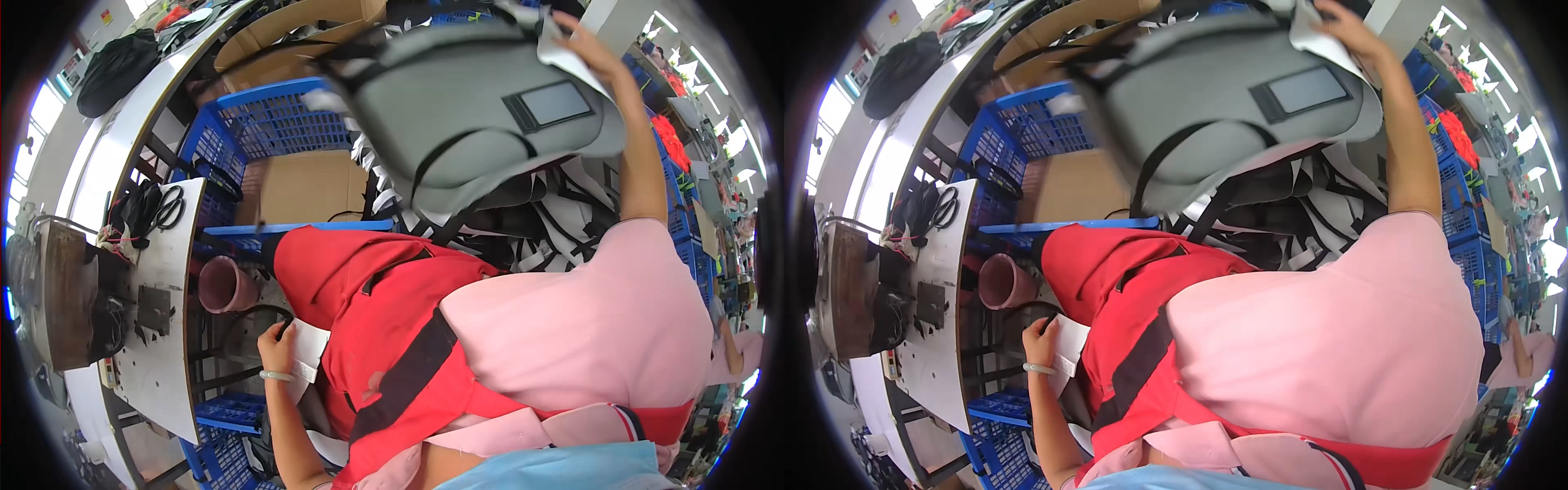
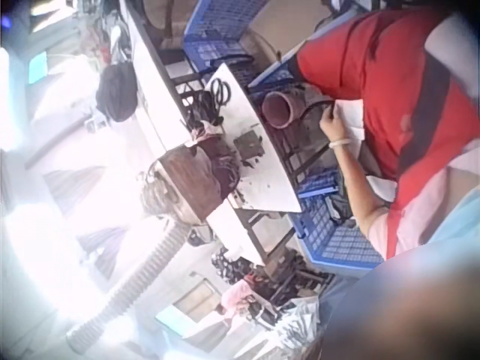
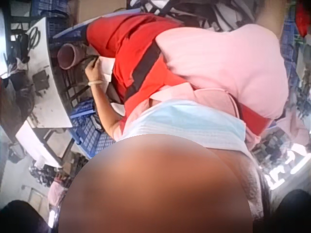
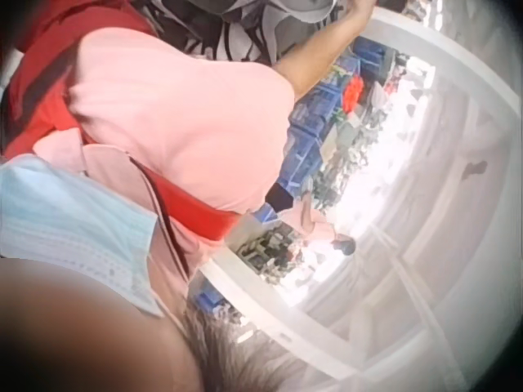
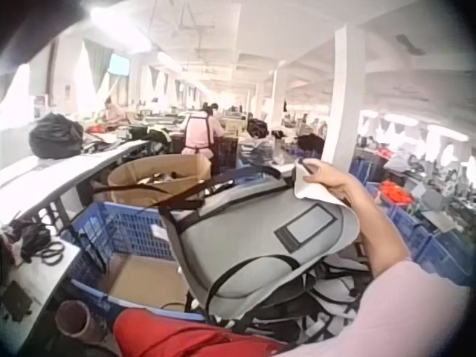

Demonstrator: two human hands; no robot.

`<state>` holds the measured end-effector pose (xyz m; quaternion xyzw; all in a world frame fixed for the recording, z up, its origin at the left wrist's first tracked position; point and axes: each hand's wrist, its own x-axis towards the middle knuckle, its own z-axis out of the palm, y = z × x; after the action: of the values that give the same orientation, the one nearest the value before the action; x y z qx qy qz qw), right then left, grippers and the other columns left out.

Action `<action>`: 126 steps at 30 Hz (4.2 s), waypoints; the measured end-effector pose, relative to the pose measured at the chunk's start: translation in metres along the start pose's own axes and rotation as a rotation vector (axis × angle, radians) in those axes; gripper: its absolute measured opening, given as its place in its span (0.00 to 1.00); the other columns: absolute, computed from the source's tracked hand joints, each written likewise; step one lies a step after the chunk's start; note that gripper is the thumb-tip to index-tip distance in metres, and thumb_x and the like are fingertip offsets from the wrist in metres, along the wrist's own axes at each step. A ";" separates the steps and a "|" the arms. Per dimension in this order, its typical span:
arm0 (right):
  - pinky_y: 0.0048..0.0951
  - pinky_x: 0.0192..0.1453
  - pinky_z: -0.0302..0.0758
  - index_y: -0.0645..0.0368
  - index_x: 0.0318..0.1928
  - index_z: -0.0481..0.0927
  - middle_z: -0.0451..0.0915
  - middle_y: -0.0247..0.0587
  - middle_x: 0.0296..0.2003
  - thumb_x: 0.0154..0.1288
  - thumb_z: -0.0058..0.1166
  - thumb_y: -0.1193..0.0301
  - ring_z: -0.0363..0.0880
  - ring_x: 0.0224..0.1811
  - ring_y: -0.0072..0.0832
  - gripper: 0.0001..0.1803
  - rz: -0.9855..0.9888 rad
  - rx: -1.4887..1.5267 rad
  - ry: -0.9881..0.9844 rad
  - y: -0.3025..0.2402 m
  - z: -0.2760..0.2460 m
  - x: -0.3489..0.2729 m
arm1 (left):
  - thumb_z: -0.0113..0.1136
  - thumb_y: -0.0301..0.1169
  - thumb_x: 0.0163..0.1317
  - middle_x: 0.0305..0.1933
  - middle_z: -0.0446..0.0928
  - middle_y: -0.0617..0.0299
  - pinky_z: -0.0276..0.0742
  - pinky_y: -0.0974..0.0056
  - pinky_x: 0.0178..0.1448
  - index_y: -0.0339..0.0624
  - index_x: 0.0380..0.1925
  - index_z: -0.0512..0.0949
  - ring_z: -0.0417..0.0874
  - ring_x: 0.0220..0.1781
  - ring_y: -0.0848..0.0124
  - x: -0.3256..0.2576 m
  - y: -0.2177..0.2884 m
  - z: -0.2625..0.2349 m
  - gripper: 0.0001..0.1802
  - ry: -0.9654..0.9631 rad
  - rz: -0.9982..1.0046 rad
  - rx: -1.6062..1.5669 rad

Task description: Assemble and sew various components of a backpack using an industrial sewing machine.

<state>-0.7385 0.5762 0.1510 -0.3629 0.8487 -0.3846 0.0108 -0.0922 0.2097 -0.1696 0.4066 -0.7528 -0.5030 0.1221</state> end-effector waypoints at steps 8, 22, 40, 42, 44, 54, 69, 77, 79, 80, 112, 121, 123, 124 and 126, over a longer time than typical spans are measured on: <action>0.24 0.23 0.69 0.54 0.57 0.73 0.73 0.31 0.26 0.61 0.58 0.65 0.71 0.24 0.19 0.23 0.091 -0.513 -0.359 -0.054 0.059 0.021 | 0.62 0.36 0.58 0.30 0.82 0.55 0.75 0.67 0.42 0.29 0.40 0.80 0.79 0.35 0.74 -0.014 0.012 -0.022 0.18 -0.001 0.068 0.040; 0.33 0.59 0.70 0.51 0.62 0.68 0.73 0.40 0.54 0.59 0.47 0.73 0.72 0.54 0.33 0.27 -1.960 0.174 -0.917 -0.304 0.491 -0.236 | 0.60 0.37 0.63 0.35 0.77 0.63 0.76 0.65 0.32 0.40 0.41 0.76 0.78 0.33 0.71 -0.034 0.019 -0.031 0.13 0.249 -0.275 -0.962; 0.36 0.51 0.71 0.53 0.40 0.84 0.79 0.42 0.37 0.50 0.60 0.75 0.75 0.46 0.42 0.13 -1.471 -0.105 -1.367 -0.267 0.602 -0.130 | 0.57 0.23 0.55 0.47 0.77 0.51 0.74 0.62 0.57 0.39 0.53 0.75 0.79 0.50 0.59 -0.218 -0.163 -0.003 0.22 1.013 -0.456 0.097; 0.36 0.53 0.70 0.51 0.44 0.83 0.78 0.42 0.41 0.49 0.59 0.77 0.74 0.48 0.42 0.18 -1.632 -0.221 -1.261 -0.254 0.616 -0.131 | 0.57 0.30 0.58 0.47 0.76 0.50 0.74 0.59 0.54 0.40 0.52 0.75 0.79 0.49 0.53 -0.198 -0.143 -0.009 0.20 1.016 -0.630 0.271; 0.36 0.54 0.69 0.51 0.46 0.82 0.78 0.42 0.42 0.49 0.58 0.78 0.74 0.49 0.42 0.20 -1.650 -0.296 -1.237 -0.250 0.630 -0.141 | 0.57 0.32 0.59 0.48 0.76 0.50 0.75 0.57 0.54 0.40 0.51 0.76 0.78 0.49 0.52 -0.185 -0.138 -0.013 0.19 1.014 -0.702 0.357; 0.40 0.61 0.68 0.55 0.59 0.71 0.73 0.50 0.54 0.54 0.58 0.73 0.71 0.57 0.46 0.29 -1.453 0.277 -1.391 -0.330 0.608 -0.209 | 0.54 0.31 0.60 0.44 0.80 0.47 0.75 0.53 0.52 0.41 0.43 0.80 0.80 0.48 0.50 -0.189 -0.125 -0.048 0.13 1.050 -0.604 0.204; 0.41 0.64 0.64 0.67 0.60 0.68 0.66 0.60 0.60 0.53 0.66 0.70 0.65 0.64 0.47 0.34 -1.379 1.214 -1.705 -0.421 0.424 -0.116 | 0.60 0.28 0.57 0.29 0.76 0.55 0.66 0.69 0.33 0.27 0.34 0.78 0.74 0.29 0.69 -0.147 0.258 -0.118 0.12 0.399 0.686 -0.457; 0.19 0.42 0.69 0.67 0.48 0.77 0.76 0.28 0.32 0.63 0.55 0.71 0.69 0.33 0.15 0.16 -0.714 0.726 -1.516 -0.396 0.511 -0.070 | 0.56 0.34 0.66 0.28 0.76 0.72 0.67 0.79 0.30 0.39 0.34 0.78 0.74 0.26 0.86 -0.044 0.167 -0.154 0.09 0.481 0.100 -0.811; 0.17 0.40 0.68 0.64 0.45 0.78 0.75 0.24 0.30 0.64 0.54 0.70 0.68 0.34 0.12 0.13 -0.525 0.704 -1.609 -0.397 0.528 -0.052 | 0.57 0.33 0.65 0.29 0.77 0.70 0.70 0.78 0.31 0.39 0.36 0.78 0.75 0.26 0.84 -0.030 0.160 -0.167 0.09 0.378 0.064 -0.820; 0.16 0.41 0.68 0.63 0.42 0.79 0.75 0.24 0.30 0.66 0.54 0.67 0.69 0.35 0.10 0.12 -0.543 0.696 -1.591 -0.401 0.532 -0.046 | 0.58 0.32 0.64 0.29 0.78 0.69 0.72 0.77 0.32 0.38 0.38 0.77 0.77 0.27 0.83 -0.027 0.163 -0.176 0.08 0.310 0.068 -0.816; 0.20 0.51 0.69 0.61 0.46 0.82 0.81 0.27 0.37 0.66 0.55 0.60 0.74 0.40 0.14 0.17 -0.647 0.528 -1.379 -0.454 0.644 -0.002 | 0.64 0.30 0.58 0.32 0.81 0.61 0.73 0.75 0.34 0.31 0.42 0.80 0.80 0.29 0.77 0.048 0.084 -0.254 0.15 0.601 -0.128 -0.562; 0.21 0.50 0.69 0.60 0.43 0.82 0.80 0.27 0.35 0.66 0.55 0.60 0.74 0.39 0.15 0.16 -0.729 0.521 -1.361 -0.459 0.649 -0.002 | 0.64 0.31 0.57 0.32 0.81 0.61 0.74 0.74 0.36 0.32 0.42 0.80 0.80 0.30 0.77 0.046 0.079 -0.256 0.15 0.610 -0.118 -0.560; 0.21 0.51 0.69 0.60 0.44 0.82 0.80 0.27 0.35 0.66 0.55 0.59 0.74 0.39 0.15 0.17 -0.732 0.499 -1.347 -0.459 0.646 -0.007 | 0.64 0.31 0.57 0.32 0.81 0.61 0.74 0.74 0.36 0.32 0.42 0.80 0.80 0.30 0.77 0.044 0.074 -0.255 0.15 0.619 -0.128 -0.549; 0.21 0.51 0.69 0.59 0.45 0.82 0.80 0.27 0.36 0.65 0.55 0.59 0.74 0.40 0.15 0.17 -0.727 0.476 -1.331 -0.460 0.644 -0.009 | 0.64 0.31 0.57 0.32 0.81 0.61 0.73 0.74 0.36 0.32 0.42 0.80 0.80 0.30 0.77 0.043 0.072 -0.256 0.15 0.607 -0.130 -0.557; 0.21 0.51 0.69 0.59 0.46 0.82 0.81 0.28 0.37 0.65 0.56 0.59 0.74 0.40 0.15 0.18 -0.712 0.483 -1.326 -0.457 0.648 -0.007 | 0.64 0.31 0.57 0.32 0.81 0.62 0.73 0.74 0.37 0.33 0.41 0.80 0.80 0.31 0.77 0.044 0.075 -0.255 0.14 0.610 -0.148 -0.554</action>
<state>-0.2629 -0.0395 -0.0049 -0.7540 0.3910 -0.2422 0.4690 -0.0063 0.0215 0.0033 0.5418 -0.4873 -0.5504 0.4075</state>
